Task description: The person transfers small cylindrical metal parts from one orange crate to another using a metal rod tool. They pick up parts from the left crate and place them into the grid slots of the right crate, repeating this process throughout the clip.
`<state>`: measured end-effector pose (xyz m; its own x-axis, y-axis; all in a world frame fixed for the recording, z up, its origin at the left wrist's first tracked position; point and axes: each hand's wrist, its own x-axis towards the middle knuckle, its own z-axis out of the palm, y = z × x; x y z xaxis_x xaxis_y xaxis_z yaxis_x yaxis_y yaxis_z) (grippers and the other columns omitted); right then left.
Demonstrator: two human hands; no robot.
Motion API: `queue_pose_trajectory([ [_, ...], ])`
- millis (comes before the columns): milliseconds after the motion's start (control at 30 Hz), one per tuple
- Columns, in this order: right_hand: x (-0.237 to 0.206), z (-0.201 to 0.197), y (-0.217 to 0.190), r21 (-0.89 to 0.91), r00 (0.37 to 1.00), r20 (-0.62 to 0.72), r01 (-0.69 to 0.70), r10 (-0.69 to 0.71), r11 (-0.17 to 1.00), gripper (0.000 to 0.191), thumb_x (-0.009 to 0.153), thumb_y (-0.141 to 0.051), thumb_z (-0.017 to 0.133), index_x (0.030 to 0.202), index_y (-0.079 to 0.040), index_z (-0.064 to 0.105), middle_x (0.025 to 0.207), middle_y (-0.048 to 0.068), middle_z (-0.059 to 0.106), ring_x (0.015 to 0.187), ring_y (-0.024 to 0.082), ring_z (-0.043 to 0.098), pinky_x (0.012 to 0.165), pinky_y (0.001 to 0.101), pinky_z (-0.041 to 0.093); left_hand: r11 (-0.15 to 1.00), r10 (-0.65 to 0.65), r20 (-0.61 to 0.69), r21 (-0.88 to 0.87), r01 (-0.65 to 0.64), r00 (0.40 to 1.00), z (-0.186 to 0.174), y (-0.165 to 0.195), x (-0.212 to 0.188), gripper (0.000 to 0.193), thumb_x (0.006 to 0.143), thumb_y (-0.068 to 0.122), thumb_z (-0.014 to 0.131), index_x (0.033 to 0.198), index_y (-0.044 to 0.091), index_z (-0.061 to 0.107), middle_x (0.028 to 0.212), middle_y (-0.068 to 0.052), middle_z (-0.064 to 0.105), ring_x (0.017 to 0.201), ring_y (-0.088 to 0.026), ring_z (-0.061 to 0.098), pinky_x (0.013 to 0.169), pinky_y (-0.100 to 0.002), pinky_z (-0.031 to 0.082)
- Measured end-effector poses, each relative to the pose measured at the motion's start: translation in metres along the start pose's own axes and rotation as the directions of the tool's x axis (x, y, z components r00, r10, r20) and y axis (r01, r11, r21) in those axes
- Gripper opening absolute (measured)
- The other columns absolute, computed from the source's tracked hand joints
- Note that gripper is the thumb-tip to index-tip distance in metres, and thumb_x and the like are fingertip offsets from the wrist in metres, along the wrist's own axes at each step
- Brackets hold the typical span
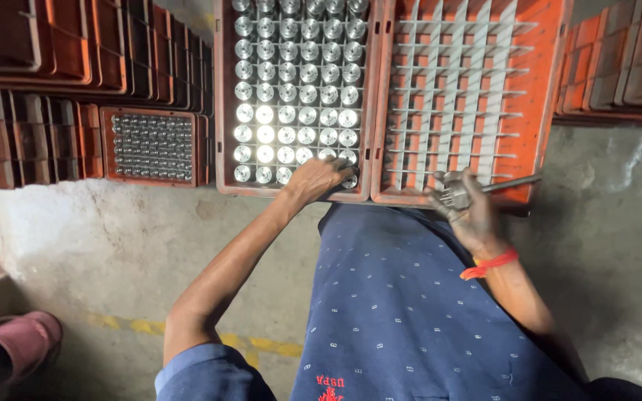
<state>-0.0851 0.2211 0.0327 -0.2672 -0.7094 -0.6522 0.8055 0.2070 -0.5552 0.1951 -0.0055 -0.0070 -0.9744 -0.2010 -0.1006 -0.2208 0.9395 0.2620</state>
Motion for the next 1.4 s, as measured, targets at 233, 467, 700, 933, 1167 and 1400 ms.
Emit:
queue_pose_trajectory([
  [233,-0.030,0.040,0.039,-0.135,0.993,-0.099,0.052,-0.066,0.990,0.028,0.107,-0.031,0.054,0.112,-0.006,0.064,0.108,0.010,0.070,0.101,0.029,0.073,0.088,0.0468,0.062,0.990,0.138,0.151,-0.057,-0.131,0.979,0.026,-0.011,0.023,0.028,0.090,0.007,0.057,0.116,0.008,0.069,0.102,-0.010,0.072,0.087,-0.028,0.074,0.067,-0.041,0.058],
  [467,-0.025,0.064,0.081,-0.166,0.969,-0.183,0.136,-0.166,0.977,0.026,0.110,-0.022,0.051,0.114,0.001,0.063,0.107,0.012,0.070,0.102,0.027,0.073,0.088,0.0409,0.060,0.843,0.083,-0.218,-0.505,-0.186,0.972,-0.057,-0.015,-0.019,0.043,0.065,0.016,0.080,0.105,0.002,0.072,0.096,-0.016,0.074,0.077,-0.033,0.073,0.062,-0.039,0.057],
  [700,-0.009,0.097,0.094,-0.033,0.946,-0.228,0.227,-0.229,0.973,0.023,0.106,-0.007,0.050,0.126,0.000,0.060,0.110,0.007,0.067,0.099,0.020,0.071,0.092,0.0356,0.058,-0.215,-0.487,0.246,-0.964,0.158,0.838,-0.066,0.034,-0.018,0.036,0.078,0.023,0.086,0.097,0.005,0.061,0.079,-0.008,0.067,0.066,-0.025,0.063,0.060,-0.040,0.051],
  [933,0.009,0.163,0.081,-0.130,0.896,-0.135,0.407,-0.423,0.904,0.022,0.104,-0.005,0.054,0.126,-0.005,0.054,0.102,0.010,0.068,0.092,0.017,0.070,0.083,0.0295,0.055,0.487,-0.654,-0.062,-0.797,0.357,0.754,-0.044,0.051,-0.023,0.029,0.083,0.022,0.081,0.102,0.003,0.072,0.085,-0.023,0.073,0.079,-0.041,0.072,0.069,-0.047,0.055],
  [1167,0.015,0.175,0.078,-0.219,0.842,-0.021,0.522,-0.539,0.824,0.014,0.107,-0.002,0.057,0.121,-0.004,0.054,0.093,0.007,0.064,0.085,0.015,0.066,0.083,0.0310,0.059,0.541,-0.612,0.058,-0.696,0.472,0.788,-0.051,0.072,-0.009,0.028,0.081,0.021,0.080,0.104,0.007,0.073,0.090,-0.021,0.075,0.085,-0.042,0.072,0.073,-0.050,0.054],
  [1400,0.027,0.112,0.059,-0.278,0.931,0.132,0.364,-0.340,0.889,0.016,0.102,-0.001,0.059,0.118,-0.001,0.058,0.101,0.008,0.061,0.085,0.016,0.067,0.078,0.0315,0.056,0.466,-0.481,0.172,-0.781,0.416,0.860,-0.051,0.096,0.018,0.043,0.074,0.027,0.083,0.108,0.003,0.071,0.096,-0.025,0.074,0.091,-0.043,0.071,0.078,-0.049,0.055],
])
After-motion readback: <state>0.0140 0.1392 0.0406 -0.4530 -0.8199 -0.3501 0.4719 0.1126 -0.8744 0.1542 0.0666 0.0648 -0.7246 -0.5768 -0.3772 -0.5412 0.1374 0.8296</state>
